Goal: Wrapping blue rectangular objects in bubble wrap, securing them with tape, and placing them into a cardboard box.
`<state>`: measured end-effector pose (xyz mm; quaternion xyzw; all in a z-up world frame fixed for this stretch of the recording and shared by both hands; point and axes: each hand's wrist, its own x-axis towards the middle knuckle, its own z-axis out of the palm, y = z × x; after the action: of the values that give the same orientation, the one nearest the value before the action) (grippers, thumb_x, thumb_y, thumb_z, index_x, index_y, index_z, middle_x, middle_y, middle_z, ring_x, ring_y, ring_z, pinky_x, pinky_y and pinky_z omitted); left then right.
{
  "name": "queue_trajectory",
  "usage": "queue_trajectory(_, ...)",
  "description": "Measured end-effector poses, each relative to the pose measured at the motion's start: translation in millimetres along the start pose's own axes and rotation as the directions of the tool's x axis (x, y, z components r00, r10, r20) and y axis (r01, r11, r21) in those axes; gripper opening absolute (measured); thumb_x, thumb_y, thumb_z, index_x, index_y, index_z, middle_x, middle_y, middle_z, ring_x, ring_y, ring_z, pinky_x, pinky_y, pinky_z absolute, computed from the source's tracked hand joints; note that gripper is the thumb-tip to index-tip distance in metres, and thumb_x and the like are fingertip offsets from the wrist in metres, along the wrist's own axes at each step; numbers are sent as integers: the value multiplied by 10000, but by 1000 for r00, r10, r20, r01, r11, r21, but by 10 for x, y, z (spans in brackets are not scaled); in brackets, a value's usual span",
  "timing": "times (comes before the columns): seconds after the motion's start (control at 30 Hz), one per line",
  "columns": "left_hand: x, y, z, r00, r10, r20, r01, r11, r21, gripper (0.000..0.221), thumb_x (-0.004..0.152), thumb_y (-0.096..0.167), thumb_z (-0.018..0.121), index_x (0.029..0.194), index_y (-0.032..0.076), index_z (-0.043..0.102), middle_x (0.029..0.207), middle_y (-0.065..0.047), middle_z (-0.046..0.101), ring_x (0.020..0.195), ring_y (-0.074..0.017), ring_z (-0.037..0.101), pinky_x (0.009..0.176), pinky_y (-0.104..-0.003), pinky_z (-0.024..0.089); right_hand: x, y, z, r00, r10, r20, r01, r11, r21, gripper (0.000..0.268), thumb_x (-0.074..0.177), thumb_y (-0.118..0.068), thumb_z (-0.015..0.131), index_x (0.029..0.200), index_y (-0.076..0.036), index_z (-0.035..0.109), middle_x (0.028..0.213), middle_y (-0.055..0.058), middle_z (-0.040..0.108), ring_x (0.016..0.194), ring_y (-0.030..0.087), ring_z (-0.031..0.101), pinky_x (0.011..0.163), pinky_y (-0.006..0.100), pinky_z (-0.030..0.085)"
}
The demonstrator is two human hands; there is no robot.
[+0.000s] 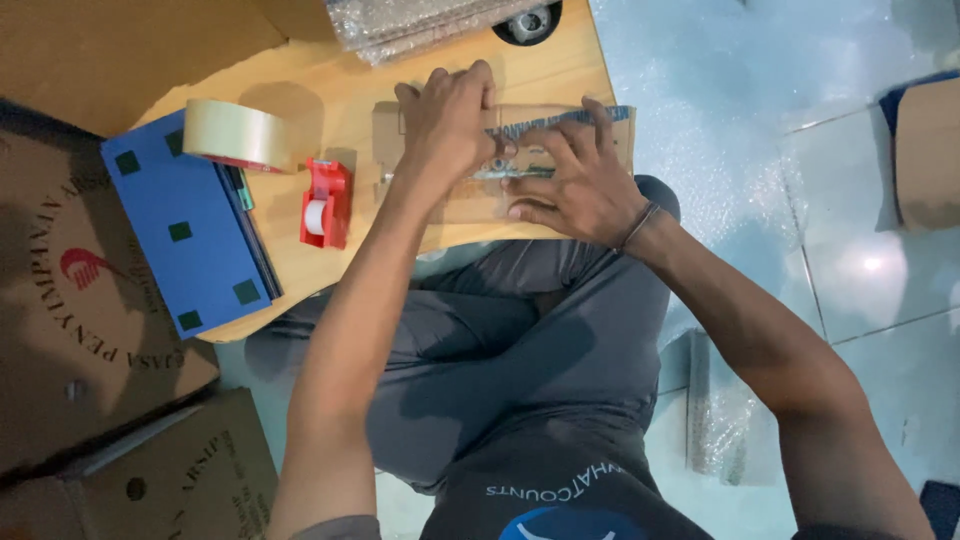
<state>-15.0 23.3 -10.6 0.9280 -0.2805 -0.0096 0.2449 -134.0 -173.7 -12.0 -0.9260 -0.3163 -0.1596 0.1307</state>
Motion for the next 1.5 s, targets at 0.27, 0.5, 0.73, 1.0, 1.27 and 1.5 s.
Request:
queue_trajectory(0.27, 293, -71, 129, 940, -290, 179, 299, 954, -24, 450, 426, 224, 1011, 624, 190, 608, 626, 61, 657, 657, -221, 622, 925, -486, 392, 29, 3, 21, 997, -34, 63, 34, 999, -8, 348, 1062, -501, 599, 1109, -207, 779, 1388, 5, 574, 1243, 283, 462, 1153, 612, 154)
queue_trajectory(0.5, 391, -63, 103, 873, -350, 339, 375, 927, -8, 390, 541, 276, 1006, 615, 235, 625, 601, 131, 624, 645, -154, 593, 965, -463, 352, -36, 77, 136, 994, -20, 112, 11, 996, 85, 354, 1080, -489, 558, 1128, -210, 771, 1265, -70, 700, 1181, 233, 521, 1113, 605, 147)
queue_trajectory(0.73, 402, -55, 80, 871, -357, 338, 376, 927, 9, 395, 529, 288, 1002, 628, 239, 623, 610, 119, 624, 641, -163, 589, 922, -425, 356, 34, 58, 68, 995, -77, 67, 74, 996, 41, 293, 1070, -458, 591, 1169, -214, 719, 1317, -67, 684, 1136, 204, 511, 1069, 559, 236)
queue_trajectory(1.0, 347, 18, 15, 852, -348, 391, 357, 933, 52, 368, 614, 307, 960, 654, 255, 598, 603, 111, 602, 662, -158, 587, 977, -417, 324, 193, 41, -47, 980, -145, 137, 156, 985, -72, 311, 1062, -479, 592, 1081, -212, 750, 1181, -91, 724, 1022, 190, 538, 1068, 597, 268)
queue_trajectory(1.27, 205, -94, 96, 950, -214, 227, 247, 961, -126, 250, 581, 133, 818, 657, 257, 615, 638, 138, 628, 736, -162, 577, 896, -393, 309, 378, 49, 83, 990, 54, 131, -58, 998, 31, 339, 958, -546, 725, 834, -246, 822, 1064, -114, 726, 970, 252, 481, 990, 567, 262)
queue_trajectory(1.5, 115, -192, 210, 991, -113, 71, 124, 976, -179, 223, 590, 70, 742, 703, 232, 638, 675, 90, 656, 823, -202, 600, 863, -395, 341, 415, 2, 37, 978, 178, 108, -189, 976, 105, 345, 819, -607, 819, 817, -261, 825, 1030, -157, 743, 1116, 248, 481, 1032, 520, 214)
